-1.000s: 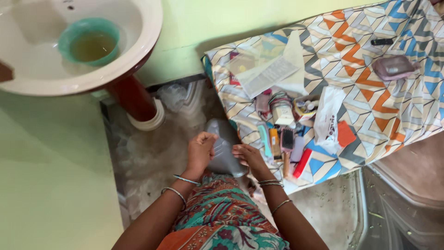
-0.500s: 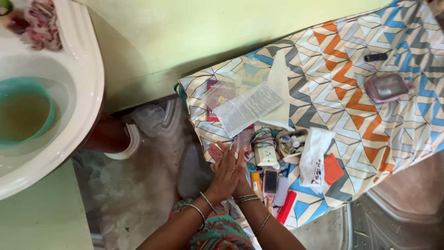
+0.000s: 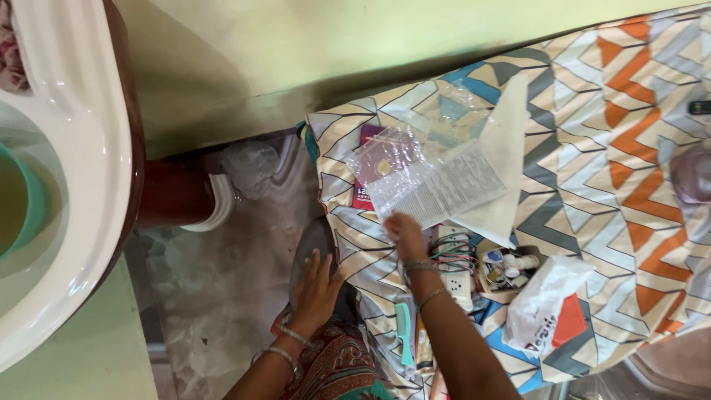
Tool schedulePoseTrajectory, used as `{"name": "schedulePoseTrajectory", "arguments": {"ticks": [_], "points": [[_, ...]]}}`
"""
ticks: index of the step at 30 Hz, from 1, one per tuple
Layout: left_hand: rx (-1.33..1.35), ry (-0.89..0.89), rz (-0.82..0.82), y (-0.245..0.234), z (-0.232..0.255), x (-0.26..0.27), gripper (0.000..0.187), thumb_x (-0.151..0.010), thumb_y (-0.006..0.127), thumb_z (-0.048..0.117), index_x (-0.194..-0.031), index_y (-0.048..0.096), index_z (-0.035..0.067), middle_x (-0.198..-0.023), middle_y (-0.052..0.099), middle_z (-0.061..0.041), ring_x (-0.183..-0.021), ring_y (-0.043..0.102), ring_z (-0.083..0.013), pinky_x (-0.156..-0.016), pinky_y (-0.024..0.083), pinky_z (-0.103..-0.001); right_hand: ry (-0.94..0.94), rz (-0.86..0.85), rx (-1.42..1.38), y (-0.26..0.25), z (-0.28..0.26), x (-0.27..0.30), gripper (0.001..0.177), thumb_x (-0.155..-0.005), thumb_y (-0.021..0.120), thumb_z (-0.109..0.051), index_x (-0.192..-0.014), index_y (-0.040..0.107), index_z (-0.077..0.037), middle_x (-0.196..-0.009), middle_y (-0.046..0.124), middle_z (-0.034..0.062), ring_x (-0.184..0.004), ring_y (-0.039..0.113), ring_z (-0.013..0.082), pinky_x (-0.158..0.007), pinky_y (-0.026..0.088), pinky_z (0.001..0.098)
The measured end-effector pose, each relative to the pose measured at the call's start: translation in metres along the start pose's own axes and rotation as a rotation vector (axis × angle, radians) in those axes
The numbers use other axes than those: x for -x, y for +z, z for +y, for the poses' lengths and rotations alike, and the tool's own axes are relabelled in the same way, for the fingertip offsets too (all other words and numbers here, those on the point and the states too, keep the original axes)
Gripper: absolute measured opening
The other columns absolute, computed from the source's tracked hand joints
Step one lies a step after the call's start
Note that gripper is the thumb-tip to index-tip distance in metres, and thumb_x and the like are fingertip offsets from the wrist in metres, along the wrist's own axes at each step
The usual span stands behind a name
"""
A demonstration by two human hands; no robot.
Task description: The person wipes a window sill with a wet cloth, rinses the cloth in a bowl of water, and then places a plastic sheet and newspaper on the sill. The person handles a cloth, a bowl, a plastic sheet, and newspaper.
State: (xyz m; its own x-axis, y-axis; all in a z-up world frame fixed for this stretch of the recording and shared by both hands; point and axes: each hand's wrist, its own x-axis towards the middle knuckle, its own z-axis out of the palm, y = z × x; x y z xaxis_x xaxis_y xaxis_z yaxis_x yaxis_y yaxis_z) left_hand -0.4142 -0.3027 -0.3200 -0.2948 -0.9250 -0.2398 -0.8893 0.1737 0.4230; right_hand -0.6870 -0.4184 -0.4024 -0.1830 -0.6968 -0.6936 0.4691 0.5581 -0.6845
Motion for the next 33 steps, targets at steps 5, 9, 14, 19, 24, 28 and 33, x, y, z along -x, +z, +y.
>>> {"name": "schedulePoseTrajectory", "arguments": {"ticks": [5,9,14,19,24,28,33], "points": [[0.611,-0.388,-0.129,0.009,-0.026,0.034,0.073,-0.099,0.042,0.058,-0.149,0.046,0.006,-0.166,0.019,-0.025,-0.152,0.018,-0.0423,-0.12,0.023,-0.049,-0.119,0.421,0.605,-0.027,-0.021,-0.095,0.059,-0.087,0.081,-0.036,-0.114,0.063,0.012,-0.103,0.061,0.0259,-0.089,0.061,0.0377,-0.082,0.05,0.0525],[0.598,-0.507,-0.246,-0.004,-0.038,0.039,0.074,-0.1,0.042,0.062,-0.149,0.047,0.007,-0.165,0.024,-0.022,-0.155,0.02,-0.0383,-0.123,0.023,-0.048,-0.207,0.683,0.844,-0.015,-0.029,-0.129,0.099,-0.076,0.093,-0.041,-0.135,0.039,0.018,-0.127,0.05,0.0411,-0.121,0.049,0.0508,-0.105,0.041,0.0552],[0.544,-0.662,-0.415,-0.026,-0.046,0.02,0.074,-0.095,0.039,0.062,-0.152,0.042,0.016,-0.165,0.029,-0.013,-0.152,0.029,-0.0314,-0.116,0.025,-0.052,-0.008,0.712,0.922,0.003,-0.019,-0.141,0.113,-0.067,0.095,-0.035,-0.142,0.025,0.011,-0.135,0.045,0.0367,-0.124,0.048,0.0495,-0.106,0.03,0.0626],[0.636,-0.53,-0.271,-0.036,-0.049,0.0,0.07,-0.098,0.046,0.059,-0.147,0.047,0.009,-0.155,0.046,-0.014,-0.14,0.049,-0.0326,-0.114,0.037,-0.045,-0.22,0.63,0.732,-0.008,-0.01,-0.135,0.081,-0.069,0.091,-0.017,-0.133,0.046,0.006,-0.117,0.063,0.028,-0.108,0.065,0.0393,-0.101,0.051,0.0466],[0.834,-0.534,-0.258,-0.03,-0.041,0.004,0.063,-0.096,0.054,0.05,-0.143,0.053,0.008,-0.146,0.056,-0.016,-0.129,0.062,-0.0293,-0.107,0.049,-0.038,-0.122,0.227,0.078,-0.011,-0.022,-0.078,0.051,-0.088,0.076,-0.007,-0.134,0.058,0.002,-0.103,0.064,0.0104,-0.082,0.059,0.0192,-0.058,0.045,0.0287],[1.188,-0.551,-0.267,-0.036,-0.022,0.0,0.065,-0.097,0.059,0.048,-0.143,0.053,0.003,-0.141,0.065,-0.021,-0.13,0.063,-0.0281,-0.11,0.047,-0.037,-0.03,0.007,-0.223,0.017,-0.041,0.021,0.059,-0.085,0.061,-0.001,-0.142,0.052,-0.017,-0.108,0.07,0.0044,-0.083,0.06,0.0105,-0.051,0.044,0.0218],[1.631,-0.678,-0.296,-0.091,0.006,0.022,0.081,-0.093,0.053,0.06,-0.153,0.04,0.008,-0.147,0.059,-0.014,-0.133,0.058,-0.0226,-0.108,0.043,-0.04,-0.068,-0.284,-0.159,0.069,-0.037,0.157,0.067,-0.086,0.064,0.006,-0.15,0.046,-0.005,-0.103,0.069,0.0126,-0.084,0.066,0.0199,-0.059,0.054,0.0277]]}}
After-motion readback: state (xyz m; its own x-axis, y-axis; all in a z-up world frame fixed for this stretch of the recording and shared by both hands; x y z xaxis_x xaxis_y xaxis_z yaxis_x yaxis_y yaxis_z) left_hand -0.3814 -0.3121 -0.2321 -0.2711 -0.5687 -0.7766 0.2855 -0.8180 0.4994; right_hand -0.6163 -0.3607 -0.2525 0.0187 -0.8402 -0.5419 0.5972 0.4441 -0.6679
